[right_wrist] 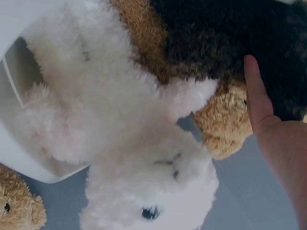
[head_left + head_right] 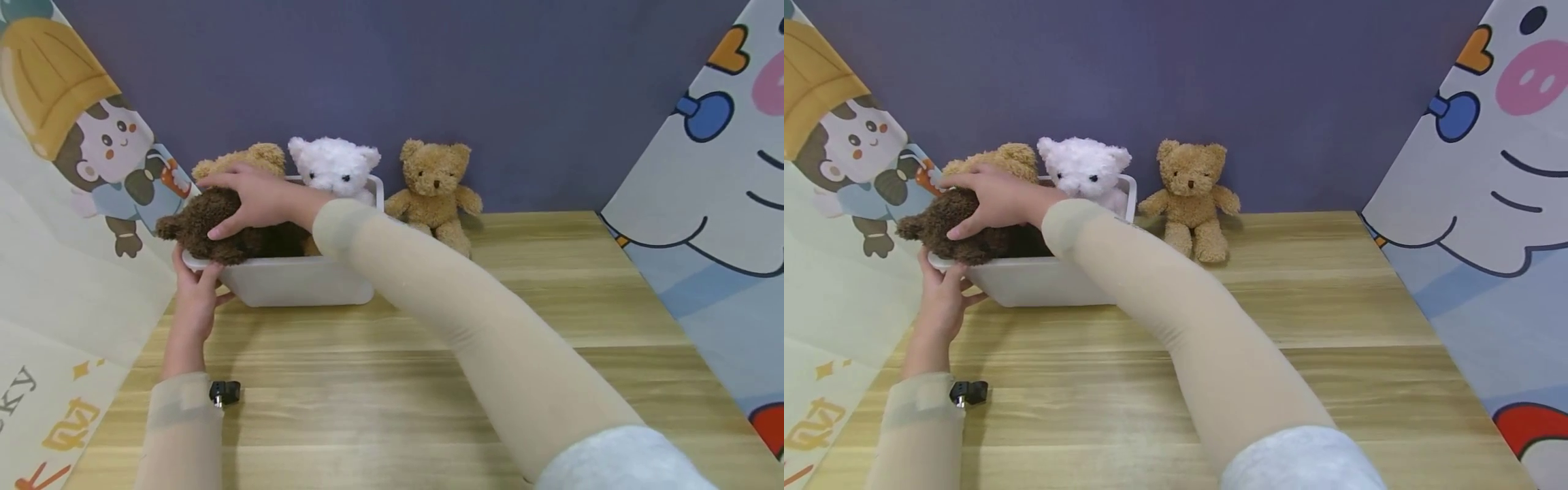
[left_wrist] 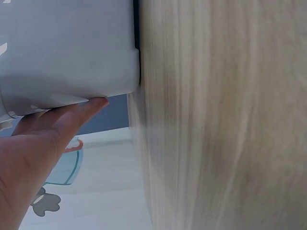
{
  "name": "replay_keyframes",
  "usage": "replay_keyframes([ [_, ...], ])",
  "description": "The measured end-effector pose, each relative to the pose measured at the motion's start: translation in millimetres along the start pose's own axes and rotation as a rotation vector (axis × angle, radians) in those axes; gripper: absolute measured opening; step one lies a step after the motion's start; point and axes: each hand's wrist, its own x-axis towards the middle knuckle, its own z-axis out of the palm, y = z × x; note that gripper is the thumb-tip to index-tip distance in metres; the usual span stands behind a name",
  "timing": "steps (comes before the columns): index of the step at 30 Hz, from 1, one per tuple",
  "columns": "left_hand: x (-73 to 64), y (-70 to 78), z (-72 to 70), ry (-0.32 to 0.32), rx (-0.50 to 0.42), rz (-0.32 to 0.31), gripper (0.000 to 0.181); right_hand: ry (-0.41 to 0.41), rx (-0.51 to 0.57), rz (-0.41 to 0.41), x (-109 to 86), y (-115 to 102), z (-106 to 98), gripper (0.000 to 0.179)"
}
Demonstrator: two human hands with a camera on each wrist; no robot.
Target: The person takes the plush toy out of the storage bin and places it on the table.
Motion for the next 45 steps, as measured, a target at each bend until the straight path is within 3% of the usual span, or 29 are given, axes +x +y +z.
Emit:
replay_keyframes([
  [10, 2.4, 4.4, 8.4, 0.001, -0.007, 0.024, 0.081, 0.013, 0.031, 0.024, -3.6, 1.4, 14.6, 0.096],
  [14, 0.4, 1.2, 4.9, 0.0, -0.012, 0.017, 0.08, 0.006, 0.043, 0.04, -4.5, -3.9, 20.1, 0.092],
  [20, -4.8, -4.3, -2.3, -0.008, -0.005, 0.011, 0.082, 0.048, 0.101, 0.114, -5.1, -16.8, 30.3, 0.08],
  [24, -6.0, -5.5, -0.1, -0.007, 0.004, 0.011, 0.08, 0.061, 0.112, 0.163, -8.2, -17.3, 35.3, 0.082],
  [30, -5.2, -2.5, 8.5, 0.023, 0.006, 0.041, 0.078, 0.093, 0.144, 0.17, -13.2, -12.9, 39.0, 0.092],
  [45, -0.2, -1.9, 11.8, 0.063, 0.013, 0.02, 0.073, 0.241, 0.178, 0.138, -24.1, -4.8, 40.8, 0.077],
])
